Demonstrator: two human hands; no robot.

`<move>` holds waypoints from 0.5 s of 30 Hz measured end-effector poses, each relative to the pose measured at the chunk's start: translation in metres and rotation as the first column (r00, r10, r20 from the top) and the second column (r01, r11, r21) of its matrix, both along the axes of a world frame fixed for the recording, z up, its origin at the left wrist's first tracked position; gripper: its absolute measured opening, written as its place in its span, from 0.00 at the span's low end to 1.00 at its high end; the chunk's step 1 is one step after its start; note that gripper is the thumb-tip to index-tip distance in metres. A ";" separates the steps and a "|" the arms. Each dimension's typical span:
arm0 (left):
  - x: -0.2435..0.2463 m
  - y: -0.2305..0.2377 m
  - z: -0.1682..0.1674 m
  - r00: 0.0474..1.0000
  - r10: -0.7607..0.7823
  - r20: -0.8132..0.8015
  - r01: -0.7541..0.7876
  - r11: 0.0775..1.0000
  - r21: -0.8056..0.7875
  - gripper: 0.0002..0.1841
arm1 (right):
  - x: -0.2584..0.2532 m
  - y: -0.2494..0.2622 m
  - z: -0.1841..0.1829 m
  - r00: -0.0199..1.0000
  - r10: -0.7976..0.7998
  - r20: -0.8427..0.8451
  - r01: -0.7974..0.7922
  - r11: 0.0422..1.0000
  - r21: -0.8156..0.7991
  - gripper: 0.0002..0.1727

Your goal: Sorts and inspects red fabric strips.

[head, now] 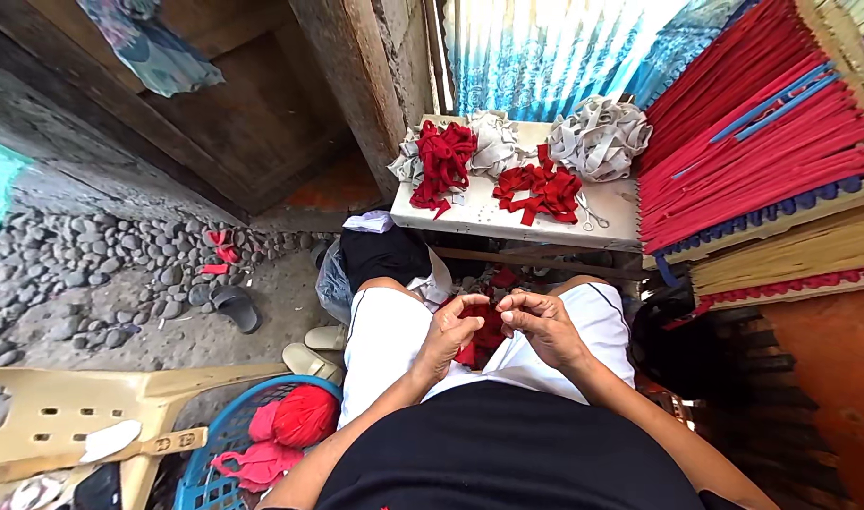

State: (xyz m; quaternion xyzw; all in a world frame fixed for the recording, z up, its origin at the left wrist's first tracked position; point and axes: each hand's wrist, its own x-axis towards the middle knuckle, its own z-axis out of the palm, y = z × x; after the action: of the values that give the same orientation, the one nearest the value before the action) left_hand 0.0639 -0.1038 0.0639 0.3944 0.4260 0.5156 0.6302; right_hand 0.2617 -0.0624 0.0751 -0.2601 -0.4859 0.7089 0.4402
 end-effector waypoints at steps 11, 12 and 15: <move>0.011 0.005 0.005 0.994 0.100 0.032 -0.105 0.954 0.281 0.12 | -0.005 -0.003 -0.001 1.000 0.025 -0.006 -0.025 0.999 -0.021 0.06; 0.011 0.005 0.006 0.994 0.090 0.062 -0.104 0.957 0.269 0.11 | -0.005 -0.003 -0.001 0.999 0.032 -0.009 -0.032 0.999 -0.026 0.06; 0.011 0.004 0.004 0.990 0.105 0.093 -0.125 0.958 0.259 0.08 | -0.005 -0.004 -0.002 0.999 0.048 -0.025 -0.049 0.998 -0.046 0.05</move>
State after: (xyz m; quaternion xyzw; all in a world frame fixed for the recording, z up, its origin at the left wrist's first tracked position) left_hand 0.0748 -0.0998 0.0681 0.4288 0.3508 0.6186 0.5572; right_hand 0.2569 -0.0666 0.0732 -0.2498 -0.4701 0.7335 0.4225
